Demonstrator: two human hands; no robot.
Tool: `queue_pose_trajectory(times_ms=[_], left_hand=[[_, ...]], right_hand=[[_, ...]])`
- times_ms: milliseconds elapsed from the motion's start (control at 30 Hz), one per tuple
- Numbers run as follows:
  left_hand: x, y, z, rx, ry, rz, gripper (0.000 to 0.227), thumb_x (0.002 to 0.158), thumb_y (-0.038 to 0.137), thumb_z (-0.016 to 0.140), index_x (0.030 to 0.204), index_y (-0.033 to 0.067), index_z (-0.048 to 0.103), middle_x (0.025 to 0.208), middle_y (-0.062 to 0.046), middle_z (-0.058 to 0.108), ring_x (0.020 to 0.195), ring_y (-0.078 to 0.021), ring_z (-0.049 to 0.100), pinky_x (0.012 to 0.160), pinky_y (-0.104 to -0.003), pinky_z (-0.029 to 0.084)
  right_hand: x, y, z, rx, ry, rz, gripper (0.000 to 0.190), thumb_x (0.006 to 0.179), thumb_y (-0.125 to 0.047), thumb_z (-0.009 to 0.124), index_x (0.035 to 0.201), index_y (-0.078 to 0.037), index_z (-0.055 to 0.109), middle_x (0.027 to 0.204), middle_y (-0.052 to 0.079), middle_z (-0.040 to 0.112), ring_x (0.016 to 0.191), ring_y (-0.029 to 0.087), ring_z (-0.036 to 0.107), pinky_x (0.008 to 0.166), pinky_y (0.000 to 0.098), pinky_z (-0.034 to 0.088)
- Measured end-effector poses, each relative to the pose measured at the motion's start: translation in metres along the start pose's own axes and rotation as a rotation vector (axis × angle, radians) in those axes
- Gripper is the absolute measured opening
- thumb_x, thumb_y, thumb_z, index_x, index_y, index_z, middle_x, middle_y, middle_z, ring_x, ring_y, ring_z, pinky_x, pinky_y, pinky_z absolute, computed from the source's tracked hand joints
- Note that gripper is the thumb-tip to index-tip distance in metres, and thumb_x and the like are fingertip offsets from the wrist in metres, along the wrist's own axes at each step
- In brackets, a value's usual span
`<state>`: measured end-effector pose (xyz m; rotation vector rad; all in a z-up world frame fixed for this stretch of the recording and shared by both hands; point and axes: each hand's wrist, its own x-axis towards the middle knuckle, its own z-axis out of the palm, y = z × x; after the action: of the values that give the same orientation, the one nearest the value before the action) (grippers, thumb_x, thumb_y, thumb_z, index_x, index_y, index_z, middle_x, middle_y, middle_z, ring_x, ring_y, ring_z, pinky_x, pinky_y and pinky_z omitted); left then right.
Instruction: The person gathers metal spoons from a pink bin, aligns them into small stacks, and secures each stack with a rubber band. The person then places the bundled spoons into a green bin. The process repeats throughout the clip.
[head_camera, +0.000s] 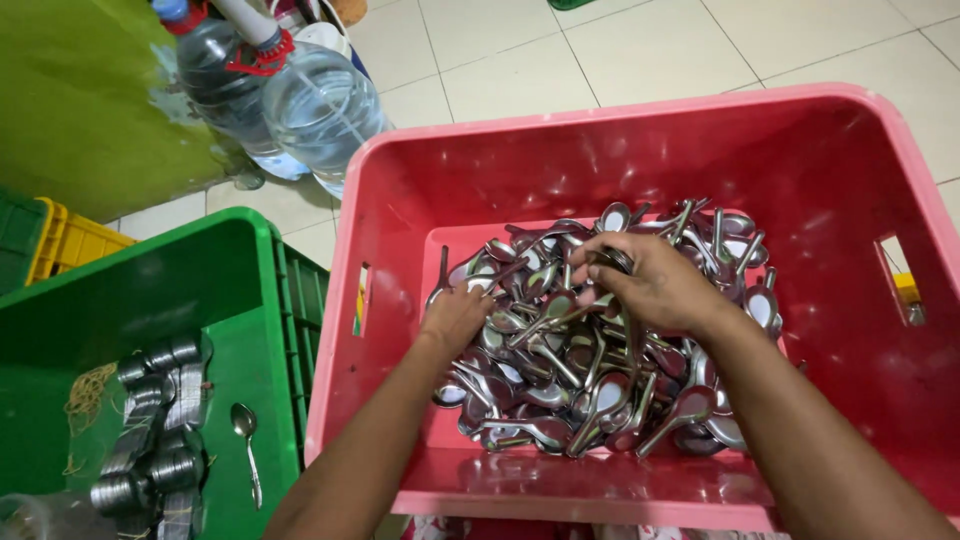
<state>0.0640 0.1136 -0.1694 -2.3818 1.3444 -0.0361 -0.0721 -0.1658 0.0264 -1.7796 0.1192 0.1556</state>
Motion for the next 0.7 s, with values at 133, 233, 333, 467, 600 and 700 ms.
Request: queue_pose_trajectory(times_ms=[133,233,333,467,600,700], left_hand=[[0.008,-0.009,0.018,0.019,-0.003,0.011,0.023,0.094,0.018,0.061,0.114,0.024,0.069,0.111,-0.001,0.063,0.111,-0.0264,0.06,0.065,-0.042,0.058],[0.004,-0.029,-0.04,-0.124,-0.084,-0.061,0.019,0.099,0.023,0.058,0.112,0.0219,0.071,0.102,0.001,0.072,0.105,-0.0217,0.069,0.074,-0.041,0.062],[-0.006,-0.046,-0.087,-0.438,-0.167,-0.262,0.027,0.095,0.04,0.06,0.104,0.0187,0.074,0.094,-0.01,0.076,0.099,-0.0346,0.074,0.078,-0.052,0.061],[-0.006,-0.043,-0.12,-1.079,0.094,-0.474,0.029,0.089,0.041,0.07,0.105,0.0175,0.075,0.092,-0.013,0.077,0.101,-0.0393,0.072,0.081,-0.051,0.057],[0.002,-0.008,-0.151,-1.482,0.273,-0.397,0.027,0.088,0.032,0.079,0.102,0.0087,0.077,0.085,-0.014,0.077,0.088,-0.0255,0.073,0.078,-0.042,0.058],[0.001,0.016,-0.2,-1.483,0.22,-0.307,0.029,0.088,0.041,0.076,0.098,0.0148,0.078,0.082,-0.014,0.078,0.086,-0.0318,0.076,0.076,-0.044,0.057]], right_hand=[[-0.001,-0.002,-0.002,0.028,0.016,0.009,0.029,0.095,0.005,0.055,0.121,0.008,0.066,0.097,0.026,0.075,0.078,0.03,0.078,0.055,0.0345,0.066],[-0.003,-0.006,-0.004,0.01,0.052,-0.016,0.027,0.094,0.005,0.055,0.118,0.007,0.067,0.093,0.024,0.075,0.072,0.028,0.077,0.053,0.0342,0.065],[-0.001,0.002,-0.006,-0.017,0.075,-0.067,0.027,0.095,0.005,0.055,0.118,0.005,0.068,0.09,0.022,0.075,0.065,0.025,0.075,0.048,0.03,0.062],[0.006,0.015,-0.008,0.009,0.228,-0.157,0.014,0.097,-0.004,0.065,0.109,0.0,0.071,0.079,0.016,0.072,0.055,0.019,0.067,0.045,0.0276,0.054],[-0.005,0.0,-0.003,0.205,0.411,-0.128,0.017,0.092,-0.012,0.078,0.104,-0.004,0.07,0.069,0.011,0.063,0.052,0.015,0.056,0.04,0.0237,0.046],[-0.003,0.001,-0.003,0.337,0.418,-0.131,0.032,0.085,-0.014,0.086,0.104,-0.004,0.062,0.07,0.008,0.059,0.053,0.013,0.054,0.041,0.0214,0.044]])
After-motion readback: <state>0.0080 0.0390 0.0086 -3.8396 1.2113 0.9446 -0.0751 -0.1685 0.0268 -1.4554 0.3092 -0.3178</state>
